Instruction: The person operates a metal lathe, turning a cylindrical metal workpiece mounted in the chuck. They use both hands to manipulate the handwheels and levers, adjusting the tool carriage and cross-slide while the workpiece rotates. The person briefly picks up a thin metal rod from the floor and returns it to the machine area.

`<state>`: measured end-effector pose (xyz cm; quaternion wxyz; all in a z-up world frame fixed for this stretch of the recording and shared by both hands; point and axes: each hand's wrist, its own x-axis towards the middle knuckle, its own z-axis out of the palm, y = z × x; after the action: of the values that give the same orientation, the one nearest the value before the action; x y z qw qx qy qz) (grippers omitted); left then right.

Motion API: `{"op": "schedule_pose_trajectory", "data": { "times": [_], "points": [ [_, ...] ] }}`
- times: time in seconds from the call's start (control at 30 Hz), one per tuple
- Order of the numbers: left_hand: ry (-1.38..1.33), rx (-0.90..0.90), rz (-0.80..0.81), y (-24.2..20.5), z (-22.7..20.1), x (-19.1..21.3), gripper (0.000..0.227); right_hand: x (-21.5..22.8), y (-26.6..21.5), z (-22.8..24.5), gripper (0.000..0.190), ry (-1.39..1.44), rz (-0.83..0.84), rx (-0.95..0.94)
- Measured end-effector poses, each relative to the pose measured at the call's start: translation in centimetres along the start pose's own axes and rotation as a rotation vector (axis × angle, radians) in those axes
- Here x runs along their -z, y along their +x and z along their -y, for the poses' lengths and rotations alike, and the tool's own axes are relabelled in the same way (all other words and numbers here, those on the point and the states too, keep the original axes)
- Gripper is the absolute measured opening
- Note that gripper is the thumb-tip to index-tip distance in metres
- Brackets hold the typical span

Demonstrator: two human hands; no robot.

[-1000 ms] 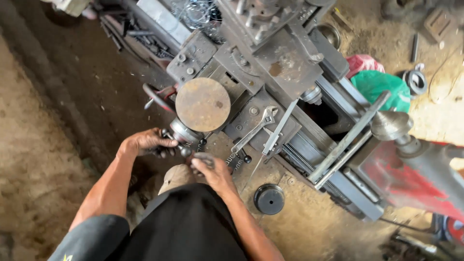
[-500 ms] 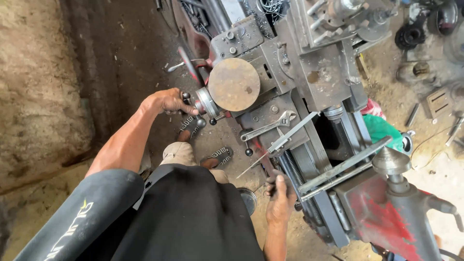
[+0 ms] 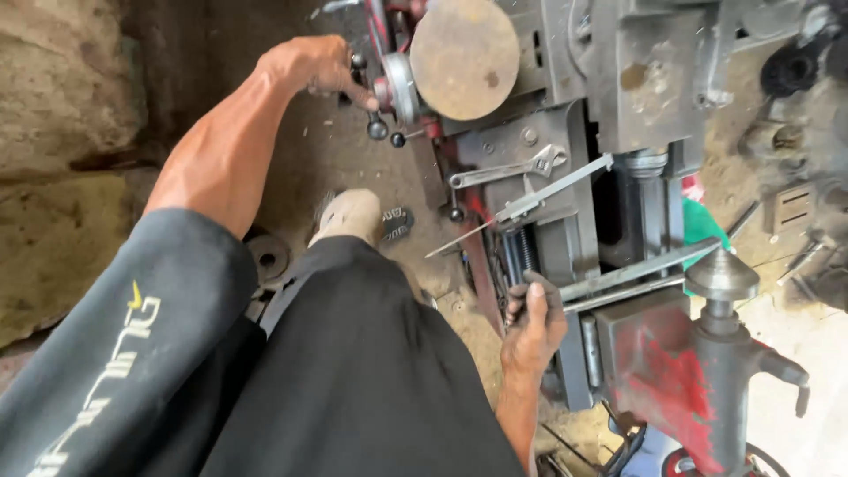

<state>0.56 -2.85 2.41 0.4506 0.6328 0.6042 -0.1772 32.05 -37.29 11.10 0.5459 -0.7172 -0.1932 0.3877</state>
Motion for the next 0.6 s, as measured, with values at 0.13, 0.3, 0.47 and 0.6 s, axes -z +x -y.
{"op": "schedule_pose_trajectory", "data": {
  "times": [0.13,0.3,0.47,0.6],
  "points": [
    [-0.027,0.024,0.019,-0.5,-0.3,0.0,0.073,0.9,0.2,0.4,0.027,-0.009,-0.031,-0.007],
    [-0.019,-0.017,-0.038,0.0,0.7,-0.7,0.078,0.7,0.0,0.2,0.027,-0.047,-0.010,-0.036],
    [-0.081,-0.127,0.046,2.1,1.2,-0.3,0.071,0.5,0.7,-1.6,0.028,-0.158,0.091,-0.106],
    [-0.154,-0.229,0.066,1.9,2.4,-2.6,0.051,-1.3,-1.4,0.2,0.032,-0.323,0.260,-0.139]
  ]
}}
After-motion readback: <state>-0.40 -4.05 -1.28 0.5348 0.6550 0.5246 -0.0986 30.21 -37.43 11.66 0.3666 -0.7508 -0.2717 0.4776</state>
